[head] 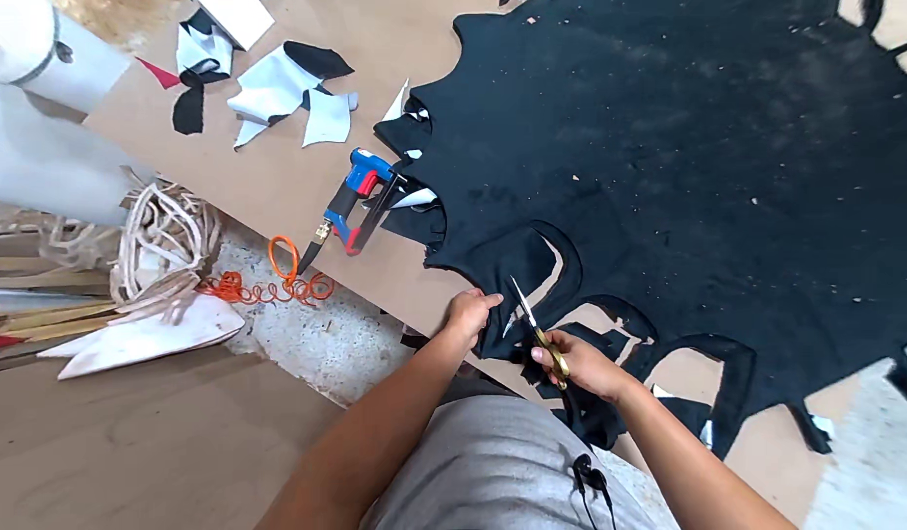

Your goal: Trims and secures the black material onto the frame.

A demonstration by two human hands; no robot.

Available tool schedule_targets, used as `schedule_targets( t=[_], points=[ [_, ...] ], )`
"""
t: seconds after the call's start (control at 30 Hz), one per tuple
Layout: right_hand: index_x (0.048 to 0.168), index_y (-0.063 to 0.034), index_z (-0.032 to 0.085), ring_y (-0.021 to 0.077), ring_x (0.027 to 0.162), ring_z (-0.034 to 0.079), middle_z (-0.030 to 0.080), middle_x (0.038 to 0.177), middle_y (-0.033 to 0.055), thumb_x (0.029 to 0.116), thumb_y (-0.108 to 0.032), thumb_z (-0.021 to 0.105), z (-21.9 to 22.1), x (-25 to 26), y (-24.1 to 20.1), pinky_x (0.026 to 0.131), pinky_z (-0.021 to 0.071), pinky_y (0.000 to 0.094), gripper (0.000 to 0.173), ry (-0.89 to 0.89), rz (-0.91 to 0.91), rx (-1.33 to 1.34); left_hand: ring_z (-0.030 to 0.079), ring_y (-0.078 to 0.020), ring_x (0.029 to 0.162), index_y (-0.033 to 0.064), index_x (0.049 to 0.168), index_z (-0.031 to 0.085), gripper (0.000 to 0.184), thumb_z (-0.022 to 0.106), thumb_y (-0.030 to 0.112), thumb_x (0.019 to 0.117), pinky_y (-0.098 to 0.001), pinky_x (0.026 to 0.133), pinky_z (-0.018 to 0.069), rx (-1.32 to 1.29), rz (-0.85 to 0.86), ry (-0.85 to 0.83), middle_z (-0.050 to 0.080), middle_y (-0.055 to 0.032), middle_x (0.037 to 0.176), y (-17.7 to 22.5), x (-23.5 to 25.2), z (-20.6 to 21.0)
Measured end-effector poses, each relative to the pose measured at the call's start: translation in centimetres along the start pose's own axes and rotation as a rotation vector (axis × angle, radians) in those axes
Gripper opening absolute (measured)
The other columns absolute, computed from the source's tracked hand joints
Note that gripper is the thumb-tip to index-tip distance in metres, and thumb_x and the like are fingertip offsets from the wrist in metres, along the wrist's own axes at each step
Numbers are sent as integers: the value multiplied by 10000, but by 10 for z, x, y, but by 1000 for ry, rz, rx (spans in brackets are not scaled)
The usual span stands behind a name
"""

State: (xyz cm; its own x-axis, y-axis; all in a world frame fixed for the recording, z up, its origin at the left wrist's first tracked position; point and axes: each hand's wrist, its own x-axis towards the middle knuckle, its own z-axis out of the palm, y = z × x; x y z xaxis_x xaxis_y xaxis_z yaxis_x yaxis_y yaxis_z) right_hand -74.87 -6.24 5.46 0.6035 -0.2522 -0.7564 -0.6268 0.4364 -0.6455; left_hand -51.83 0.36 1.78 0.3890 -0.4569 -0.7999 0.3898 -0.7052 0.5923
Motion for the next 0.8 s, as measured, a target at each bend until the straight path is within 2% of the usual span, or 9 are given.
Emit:
schedule_targets(
  t=[0.07, 0.1, 0.17, 0.3, 0.53, 0.67, 0.7, 0.77, 0.8],
  points=[
    [1217, -67, 592, 147, 648, 627, 658, 798, 59, 878, -493, 771, 1, 4, -3, 634, 551, 299, 574, 0, -9, 20, 522, -180, 719, 1, 1139, 616, 373, 800, 203, 886, -362, 627, 461, 12, -24, -26, 587, -111, 904, 3, 0, -1],
    [1199, -67, 598, 145, 633, 620, 651, 781, 58, 875, -487, 775, 3, 5, -3, 620, 546, 295, 559, 12, -16, 19, 600, -239, 845, -18, 1228, 607, 465, 814, 200, 874, -421, 725, 525, 13, -45, -39, 644, -174, 1033, 4, 1, -2],
    [1171, -89, 631, 147, 595, 602, 648, 750, 54, 861, -495, 789, 6, 7, -1, 579, 531, 306, 534, 83, -38, -46, 632, -282, 970, -22, 1361, 555, 623, 833, 219, 857, -460, 815, 544, 2, -70, -60, 656, -215, 1167, 3, 3, -2],
    [1138, -120, 690, 154, 546, 597, 669, 728, 48, 832, -512, 822, 2, 4, 1, 527, 527, 336, 515, 209, -37, -197, 620, -281, 950, -16, 1356, 555, 644, 852, 221, 836, -459, 798, 535, 3, -73, -82, 650, -211, 1156, 2, 6, -4],
    [1194, -83, 614, 166, 592, 613, 665, 768, 69, 884, -453, 789, -31, 25, -54, 575, 542, 328, 514, -1, 28, -343, 588, -243, 868, -17, 1281, 594, 549, 848, 218, 854, -425, 732, 509, 26, -70, -147, 646, -188, 1089, 3, 8, -9],
    [1104, -119, 682, 165, 507, 566, 652, 695, 59, 836, -477, 829, -46, 33, -57, 484, 494, 339, 471, 51, -36, -477, 541, -201, 767, -6, 1236, 616, 507, 850, 230, 854, -383, 673, 478, 54, -70, -155, 632, -154, 1003, 5, 7, -11],
    [1101, -123, 685, 160, 498, 563, 650, 686, 56, 826, -470, 840, -52, 35, -58, 476, 491, 332, 470, 38, -41, -484, 552, -210, 787, -6, 1236, 618, 507, 850, 231, 853, -392, 685, 483, 57, -68, -157, 633, -157, 1012, 6, 6, -11],
    [1136, -110, 676, 155, 497, 573, 652, 688, 59, 825, -455, 846, -64, 40, -67, 474, 505, 324, 495, -21, -19, -508, 639, -308, 984, -28, 1274, 610, 545, 847, 223, 851, -508, 835, 544, 65, -73, -176, 666, -219, 1135, 8, 6, -13],
    [1153, -105, 668, 149, 502, 570, 650, 697, 56, 819, -461, 847, -70, 44, -75, 479, 504, 317, 521, -58, -3, -524, 634, -327, 1017, -34, 1277, 605, 550, 845, 222, 853, -528, 857, 533, 64, -76, -189, 659, -231, 1154, 8, 7, -13]
  ],
)
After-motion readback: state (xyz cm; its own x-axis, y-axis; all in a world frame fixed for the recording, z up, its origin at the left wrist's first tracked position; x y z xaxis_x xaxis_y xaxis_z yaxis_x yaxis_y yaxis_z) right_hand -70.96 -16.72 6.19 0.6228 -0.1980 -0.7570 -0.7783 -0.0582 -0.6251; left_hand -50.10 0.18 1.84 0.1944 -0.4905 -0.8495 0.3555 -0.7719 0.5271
